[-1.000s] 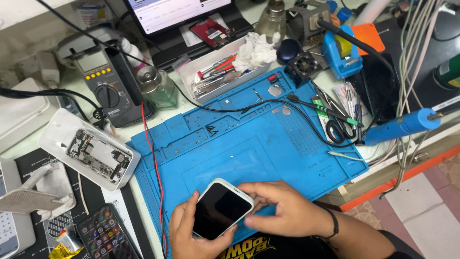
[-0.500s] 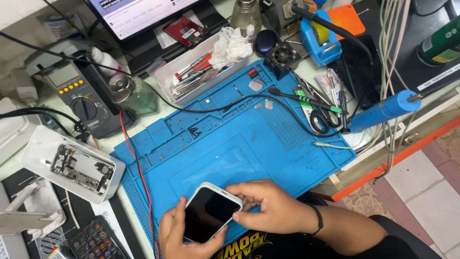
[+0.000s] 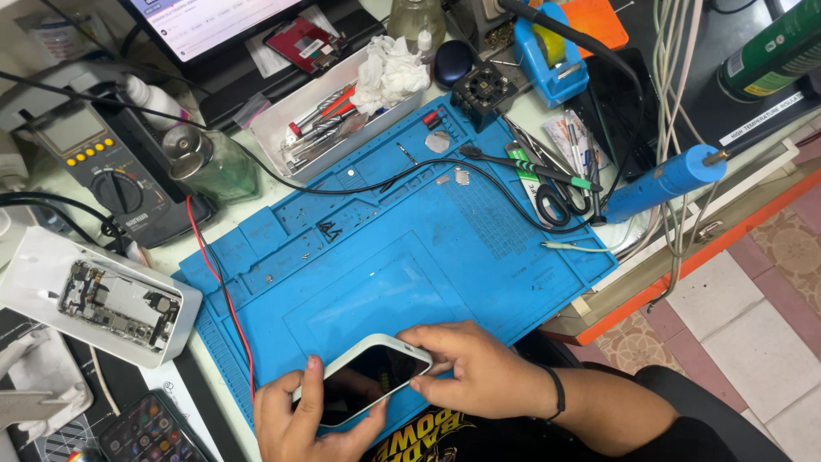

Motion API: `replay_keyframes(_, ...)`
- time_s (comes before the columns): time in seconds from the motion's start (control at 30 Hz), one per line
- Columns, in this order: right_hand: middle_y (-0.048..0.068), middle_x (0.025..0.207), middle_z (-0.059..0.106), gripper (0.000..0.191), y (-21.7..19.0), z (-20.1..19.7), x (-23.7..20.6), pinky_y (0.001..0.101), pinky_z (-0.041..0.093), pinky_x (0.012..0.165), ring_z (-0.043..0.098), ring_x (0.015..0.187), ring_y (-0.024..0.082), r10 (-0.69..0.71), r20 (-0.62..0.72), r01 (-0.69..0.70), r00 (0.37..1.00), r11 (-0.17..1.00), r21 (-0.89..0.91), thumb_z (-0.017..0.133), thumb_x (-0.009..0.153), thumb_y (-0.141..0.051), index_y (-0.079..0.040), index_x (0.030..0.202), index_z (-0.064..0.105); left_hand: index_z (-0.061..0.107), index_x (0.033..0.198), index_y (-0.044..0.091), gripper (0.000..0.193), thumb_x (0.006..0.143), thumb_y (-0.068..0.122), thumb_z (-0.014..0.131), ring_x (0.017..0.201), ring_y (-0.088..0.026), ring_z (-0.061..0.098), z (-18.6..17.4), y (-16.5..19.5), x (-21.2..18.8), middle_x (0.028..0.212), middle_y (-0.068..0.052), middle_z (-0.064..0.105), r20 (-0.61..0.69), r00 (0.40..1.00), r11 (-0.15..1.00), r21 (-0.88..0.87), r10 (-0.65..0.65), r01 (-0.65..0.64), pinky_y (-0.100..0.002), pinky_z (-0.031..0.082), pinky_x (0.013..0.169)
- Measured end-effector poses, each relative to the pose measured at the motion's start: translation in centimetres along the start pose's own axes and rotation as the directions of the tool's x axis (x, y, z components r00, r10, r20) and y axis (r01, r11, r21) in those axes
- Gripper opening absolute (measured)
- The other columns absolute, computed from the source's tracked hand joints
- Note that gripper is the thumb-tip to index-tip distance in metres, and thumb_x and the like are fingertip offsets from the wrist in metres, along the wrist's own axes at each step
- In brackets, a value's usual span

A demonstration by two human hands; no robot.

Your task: The person works at a repair bench on a disassembled smartphone. They handle the phone body, remove and reposition the back cover, use a pry tool on the device, and work inside the open phone near the battery with their fingers while holding the screen assembly open.

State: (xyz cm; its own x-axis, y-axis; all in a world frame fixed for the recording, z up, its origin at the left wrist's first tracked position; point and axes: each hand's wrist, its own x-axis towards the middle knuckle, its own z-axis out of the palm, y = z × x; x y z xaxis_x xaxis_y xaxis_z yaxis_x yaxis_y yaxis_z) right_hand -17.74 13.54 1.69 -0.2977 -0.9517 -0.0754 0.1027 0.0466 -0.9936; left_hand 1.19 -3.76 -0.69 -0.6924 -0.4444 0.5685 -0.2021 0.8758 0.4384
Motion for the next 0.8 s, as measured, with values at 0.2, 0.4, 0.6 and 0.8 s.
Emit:
replay_keyframes(0.2,0.008,0.096,0.065,0.046,1.2,0.1,0.0,0.0249,0.050,0.068,0.057,0.080,0.009,0.132,0.031,-0.132,0.991,0.991,0.019,0.072,0.093,-0.002,0.000,0.138,0.063,0.062,0.129,0.007,0.094,0.045,0.030,0.097,0.085,-0.028,0.061,-0.6,-0.3,0.4,0.097,-0.013,0.062,0.017,0.999,0.998,-0.062,0.034,-0.033,-0.042,0.049,0.078)
replay_keyframes(0.4,0.001,0.108,0.070,0.044,1.6,0.2,-0.2,0.0211,0.054,0.079,0.064,0.095,0.005,0.125,0.087,-0.144,0.988,0.951,0.273,0.066,0.092,0.003,0.000,0.136,0.061,0.063,0.130,0.010,0.095,0.043,0.029,0.098,0.084,-0.026,0.061,-0.8,0.2,0.9,0.094,-0.011,0.062,0.035,0.999,0.996,-0.088,0.012,-0.009,-0.040,0.049,0.076)
replay_keyframes(0.6,0.005,0.105,0.071,0.036,1.7,-0.5,-0.5,0.0237,0.056,0.081,0.067,0.094,0.007,0.101,0.098,-0.127,0.990,0.944,0.304,0.068,0.093,0.004,0.002,0.128,0.063,0.061,0.132,0.009,0.093,0.049,0.030,0.095,0.085,-0.029,0.061,-1.2,0.7,2.1,0.093,-0.011,0.063,0.083,0.996,0.994,-0.112,0.015,-0.006,-0.040,0.049,0.077)
replay_keyframes(0.8,0.007,0.106,0.072,0.038,1.4,-1.3,0.0,0.0264,0.057,0.083,0.068,0.095,0.009,0.136,0.089,-0.155,0.987,0.954,0.258,0.068,0.091,0.003,0.004,0.129,0.062,0.062,0.134,0.008,0.092,0.052,0.033,0.096,0.086,-0.029,0.062,-1.9,2.1,2.9,0.093,-0.011,0.062,0.109,0.993,0.996,-0.076,-0.044,0.052,-0.040,0.050,0.078)
